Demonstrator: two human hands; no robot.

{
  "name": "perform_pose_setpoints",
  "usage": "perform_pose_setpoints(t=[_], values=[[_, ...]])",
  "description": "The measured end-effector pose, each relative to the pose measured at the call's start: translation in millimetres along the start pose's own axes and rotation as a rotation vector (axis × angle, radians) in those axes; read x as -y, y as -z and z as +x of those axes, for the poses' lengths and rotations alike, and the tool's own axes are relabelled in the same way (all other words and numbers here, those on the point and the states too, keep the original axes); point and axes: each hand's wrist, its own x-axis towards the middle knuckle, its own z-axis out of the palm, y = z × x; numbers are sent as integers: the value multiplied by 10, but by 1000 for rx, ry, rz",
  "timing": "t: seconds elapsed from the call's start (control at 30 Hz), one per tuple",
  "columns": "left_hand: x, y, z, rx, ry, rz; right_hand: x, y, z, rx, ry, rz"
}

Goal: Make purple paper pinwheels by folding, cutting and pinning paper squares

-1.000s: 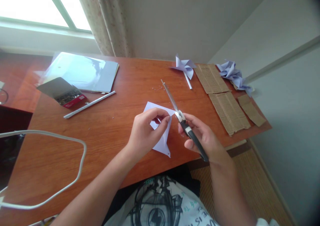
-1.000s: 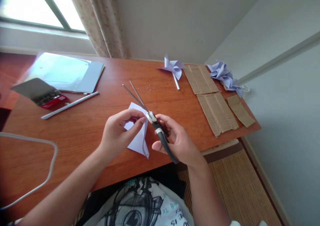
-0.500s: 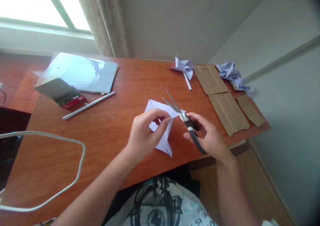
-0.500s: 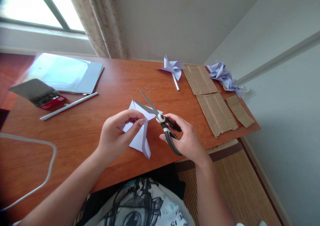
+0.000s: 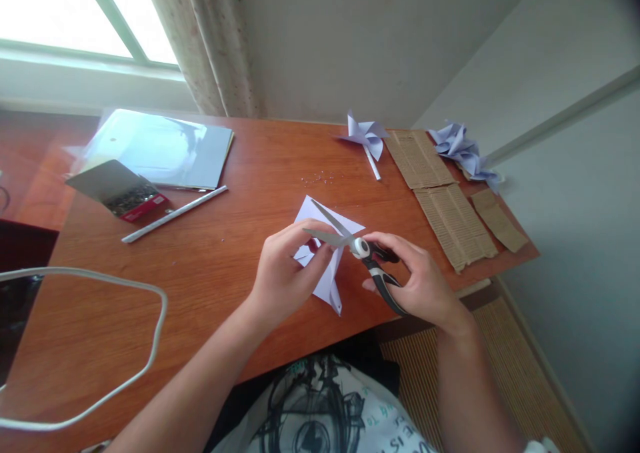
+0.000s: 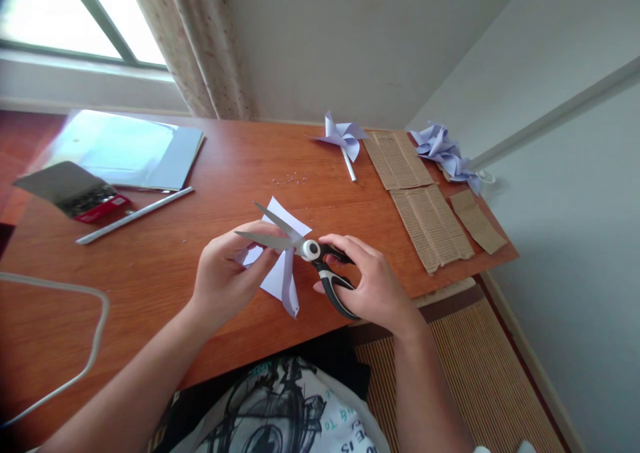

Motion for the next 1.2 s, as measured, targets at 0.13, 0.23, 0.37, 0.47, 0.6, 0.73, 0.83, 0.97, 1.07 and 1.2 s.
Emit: perform_pose_setpoints(t=[0.13,0.23,0.37,0.47,0.6,0.73,0.83,0.97,1.07,1.2], values=[[-5,1,-3,-3,19,12,6,11,-6,1,-6,-27],[3,-3,-8,1,21,8,8,26,-10,7,-8,-37],[13,-11,-12,-6,19,9,13,37,-16,10,-4,-50],[21,-13,-14,-11,6,-6,15,36,-11,15,-4,-40],[28,-12,-13,-20,6,-24,14,32,-5,21,3,-36],[27,-10,-9,-14,17,-12,23,32,-12,18,8,-53],[26,-11,-8,-9,22,-8,33,34,-17,17,5,-59],[26,-12,-10,-6,32,-10,32,39,-18,24,8,-61],[21,-12,-11,-11,44,-8,32,42,-18,25,4,-71],[21,-12,-10,-13,41,-2,40,43,-17,20,-1,-82]])
